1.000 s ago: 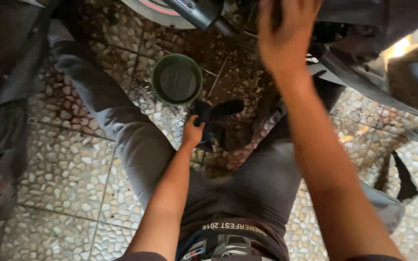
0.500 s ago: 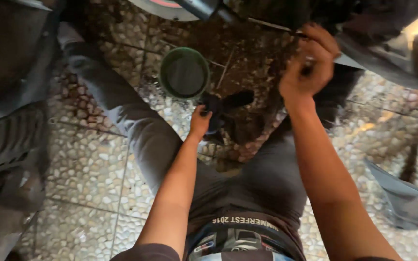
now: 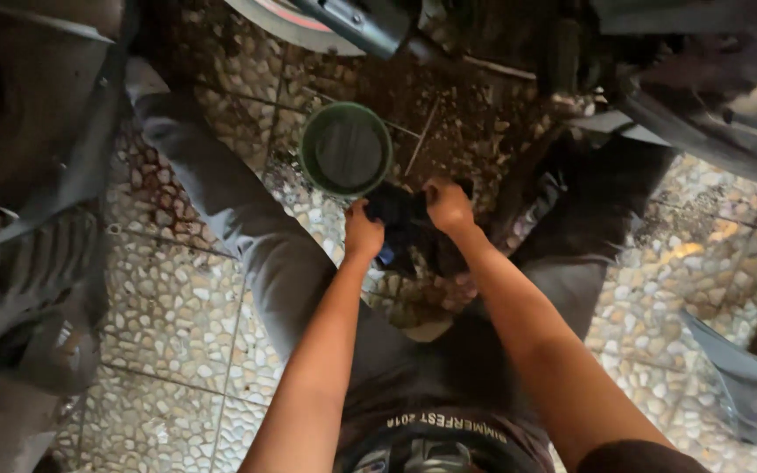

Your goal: The person sits on the floor beside a scooter and uses a T-handle socket wrench to loosen and tighten bolts on the scooter's lower engine area. They reposition the wrench repeatedly, work on different fasteners, and handle small parts near a green bucket on the floor.

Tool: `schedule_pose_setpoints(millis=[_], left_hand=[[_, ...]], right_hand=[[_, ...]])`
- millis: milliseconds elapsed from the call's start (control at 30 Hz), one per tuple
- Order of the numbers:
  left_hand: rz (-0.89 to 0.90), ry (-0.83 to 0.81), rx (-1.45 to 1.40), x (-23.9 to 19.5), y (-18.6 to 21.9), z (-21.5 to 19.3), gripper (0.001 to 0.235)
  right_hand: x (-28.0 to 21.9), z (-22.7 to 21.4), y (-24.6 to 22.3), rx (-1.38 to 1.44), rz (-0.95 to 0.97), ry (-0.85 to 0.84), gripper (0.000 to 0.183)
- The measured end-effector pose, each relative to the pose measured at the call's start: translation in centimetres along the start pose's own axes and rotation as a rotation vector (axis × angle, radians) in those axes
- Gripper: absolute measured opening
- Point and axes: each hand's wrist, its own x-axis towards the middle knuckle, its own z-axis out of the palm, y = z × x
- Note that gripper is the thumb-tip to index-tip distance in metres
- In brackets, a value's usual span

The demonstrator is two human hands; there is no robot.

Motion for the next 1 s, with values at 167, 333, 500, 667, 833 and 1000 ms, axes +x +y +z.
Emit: schedule_pose_setpoints(millis=[167, 333, 500, 667, 833, 1000], left_hand=[[0.170, -0.016, -0.018, 1.6, -1.8, -0.4, 0.038], [-0.035, -0.089, -0.195, 1.1, -0.6, -0.3, 0.022], [-0.053, -0.134, -0.424, -0.4, -1.0, 2.2, 0.026], [-0.158, -0.275, -0.412, -1.0, 1.0, 2.1, 0.028], [-0.174, -0.237, -0.489, 0.0, -1.3, 2.6, 0.023], [-0.179, -0.225, -0.510, 2.3, -2.8, 3.7, 0.022]], right_hand=[[5.9, 4.9, 5.2, -0.311, 0.117, -0.196, 0.036], [12.6, 10.1, 10.4, -0.639, 0.144, -0.390, 0.024], [16.0, 9.6, 7.4, -0.635, 0.025, -0.393, 0.027], [15.7, 12.7, 9.5, -0.771, -0.052, -0.290, 0.034], [12.4, 9.6, 7.0, -0.913, -0.275, -0.241, 0.048], [4.8, 4.2, 4.7, -0.371, 0.272, -0.534, 0.049]])
